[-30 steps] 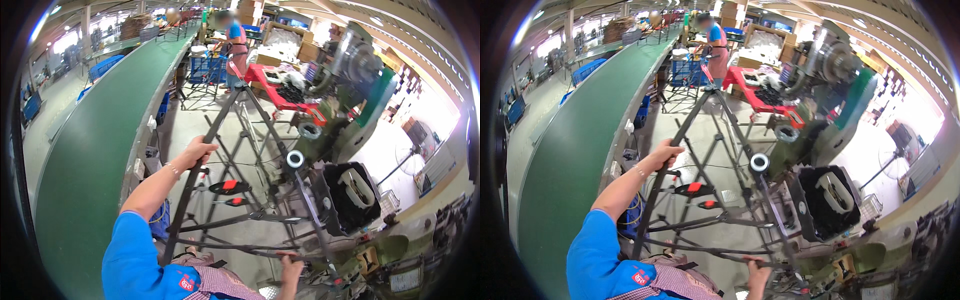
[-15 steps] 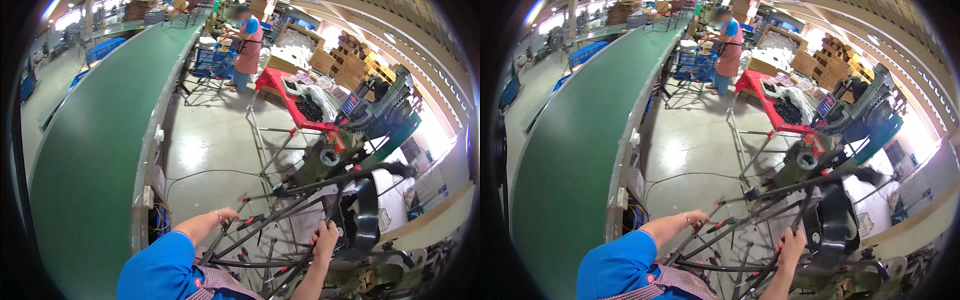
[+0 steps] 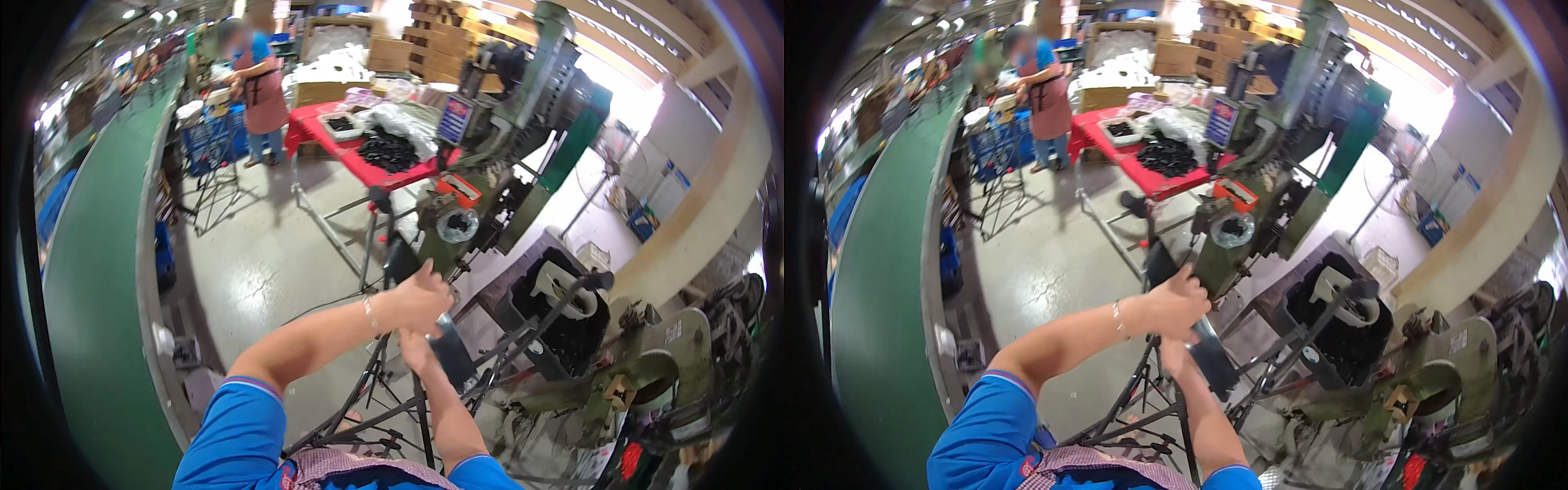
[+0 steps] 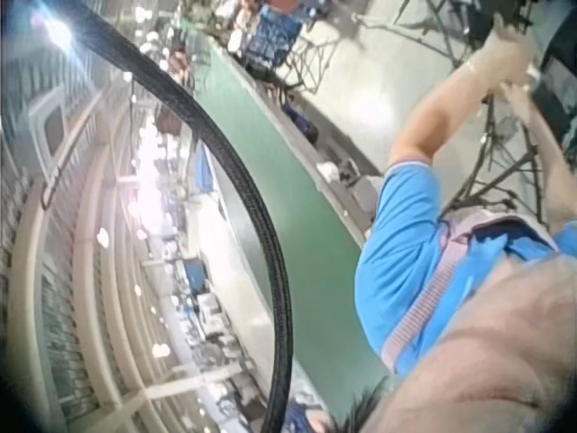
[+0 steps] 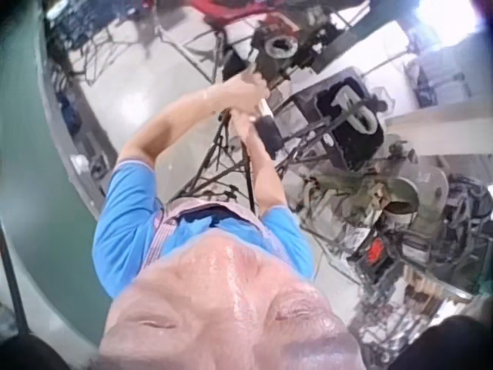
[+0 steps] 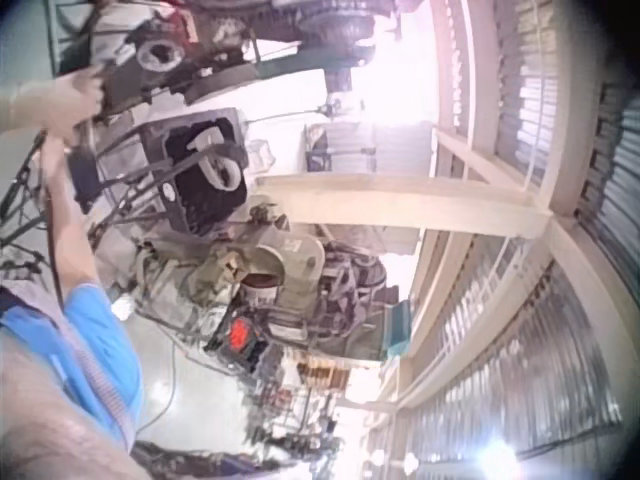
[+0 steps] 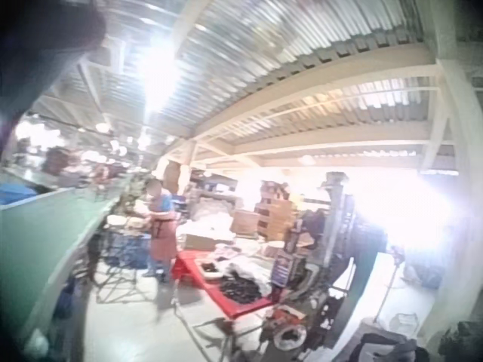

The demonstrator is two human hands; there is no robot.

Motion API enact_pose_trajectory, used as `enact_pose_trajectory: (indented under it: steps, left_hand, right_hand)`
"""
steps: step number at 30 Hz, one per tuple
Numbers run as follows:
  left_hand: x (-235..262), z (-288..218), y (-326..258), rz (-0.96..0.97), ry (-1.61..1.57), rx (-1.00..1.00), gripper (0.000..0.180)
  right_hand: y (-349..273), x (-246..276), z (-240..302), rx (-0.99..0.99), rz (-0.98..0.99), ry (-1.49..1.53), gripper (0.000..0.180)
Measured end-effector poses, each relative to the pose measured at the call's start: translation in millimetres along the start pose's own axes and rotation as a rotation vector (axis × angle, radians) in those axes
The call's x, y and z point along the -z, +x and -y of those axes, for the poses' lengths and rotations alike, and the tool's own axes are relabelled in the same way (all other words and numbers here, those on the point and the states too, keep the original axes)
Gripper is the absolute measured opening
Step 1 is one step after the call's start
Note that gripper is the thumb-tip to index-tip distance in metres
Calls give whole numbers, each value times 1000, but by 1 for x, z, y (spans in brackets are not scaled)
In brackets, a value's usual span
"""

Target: The person repeatedly picks up black plastic feet and attaches them to the legs of metal chair frames using a pneumatic press. The person handles the frames and feet by hand, positions them under the press, and activates the machine to secure the parts.

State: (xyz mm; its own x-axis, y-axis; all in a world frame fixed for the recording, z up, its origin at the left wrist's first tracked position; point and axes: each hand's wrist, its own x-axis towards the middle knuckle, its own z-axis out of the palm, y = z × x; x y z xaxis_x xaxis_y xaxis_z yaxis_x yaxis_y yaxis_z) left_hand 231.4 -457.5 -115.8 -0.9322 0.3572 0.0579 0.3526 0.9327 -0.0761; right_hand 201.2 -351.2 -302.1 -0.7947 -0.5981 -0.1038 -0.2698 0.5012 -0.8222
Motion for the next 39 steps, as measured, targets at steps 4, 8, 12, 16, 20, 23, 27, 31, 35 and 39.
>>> enact_pose_trajectory:
  steps: [4, 8, 12, 16, 20, 23, 27, 31, 35, 39]
  left_hand:
    - [-4, -4, -5, -24, -160, -285, 14]
    - [22, 41, -28, -181, -356, -200, 15]
    - [34, 77, -46, -246, -409, -49, 15]
    - [52, 100, -27, -376, -509, -57, 15]
    - [55, 140, -26, -413, -598, -8, 14]
    - [66, 168, -33, -439, -650, 7, 15]
    - [80, 227, -36, -430, -753, 87, 20]
    - [58, 291, -13, -362, -943, 215, 16]
    - [-14, 343, 32, -352, -1417, 129, 11]
    - [-76, 349, 81, -244, -1436, 230, 19]
  right_hand:
    - [32, 2, -10, 162, 36, -199, 30]
    - [7, 80, -17, 668, -378, -311, 27]
    - [-25, 111, -123, -25, -1057, -136, 12]
    - [-55, 26, -279, -701, -195, 239, 25]
    - [-57, -15, -245, -723, -410, 994, 32]
    - [-52, -43, -218, -672, -583, 853, 28]
    - [-53, -50, -136, -626, -804, 789, 35]
    - [-82, -44, -95, -811, -978, 499, 33]
    - [-119, -17, -40, -847, -1138, 374, 34]
    - [-162, 25, 22, -974, -1292, 234, 38]
